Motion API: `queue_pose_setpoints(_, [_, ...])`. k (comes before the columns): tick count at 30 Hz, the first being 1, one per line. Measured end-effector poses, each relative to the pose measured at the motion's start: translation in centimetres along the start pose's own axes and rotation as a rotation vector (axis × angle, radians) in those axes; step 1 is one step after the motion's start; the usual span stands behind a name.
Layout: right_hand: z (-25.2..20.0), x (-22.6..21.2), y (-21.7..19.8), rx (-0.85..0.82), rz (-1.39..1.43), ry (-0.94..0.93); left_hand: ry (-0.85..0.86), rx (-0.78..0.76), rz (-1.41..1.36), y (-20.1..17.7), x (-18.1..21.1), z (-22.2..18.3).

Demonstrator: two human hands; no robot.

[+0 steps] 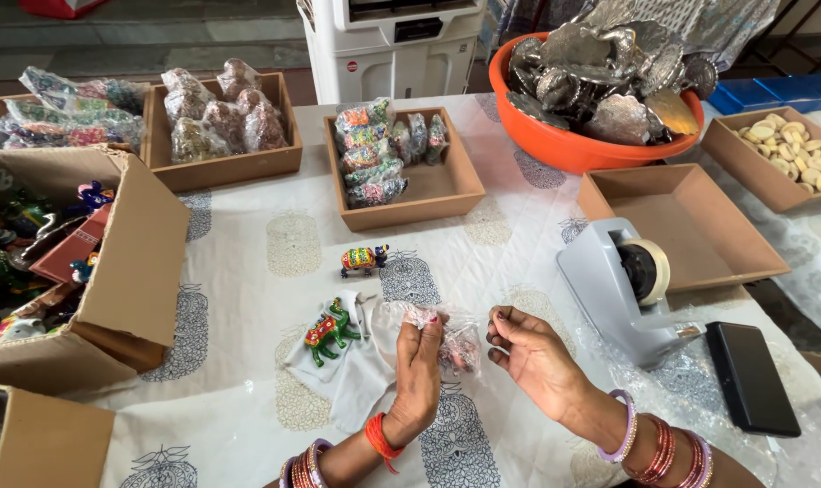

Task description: Packing small decorative animal figurines into plastic bags.

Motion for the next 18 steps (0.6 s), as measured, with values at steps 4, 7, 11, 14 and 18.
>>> queue_pose_setpoints(4, [0.2,-0.5,-5.2,0.058,-0.022,-0.078,-0.028,0.313,0.077,-8.1,-2.6,3.1])
queue_pose_setpoints(7, [-1.9,-3.8,-9.2,0.146,0.031,-0.264,-0.057,0.194,-0.194,-6.3,0.6,4.4])
queue_pose_setpoints(11, [-5.4,-3.8,-12.6,0.152,-0.217,-0.081,-0.137,0.200,-0.091,-8.5,-1.6,4.4])
queue_pose_setpoints(14, [-6.9,-4.4,-14.5,0.134,-0.490,-0.133,-0.086,0.181,-0.069,-8.5,-0.7,4.3])
queue_pose_setpoints(18, [-8.6,-4.9,-13.6,0.140,-1.013,-0.200,-0.086,0.107,-0.179,-3.3,2.9,3.2])
Point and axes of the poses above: each hand's wrist, its own z-axis towards the middle knuckle, its own y-axis out of the palm, x = y × z, the point moved 7 cm from there along z, towards the middle knuckle, and after that the axes turned 11 degrees about -z, right-handed, at the moved point
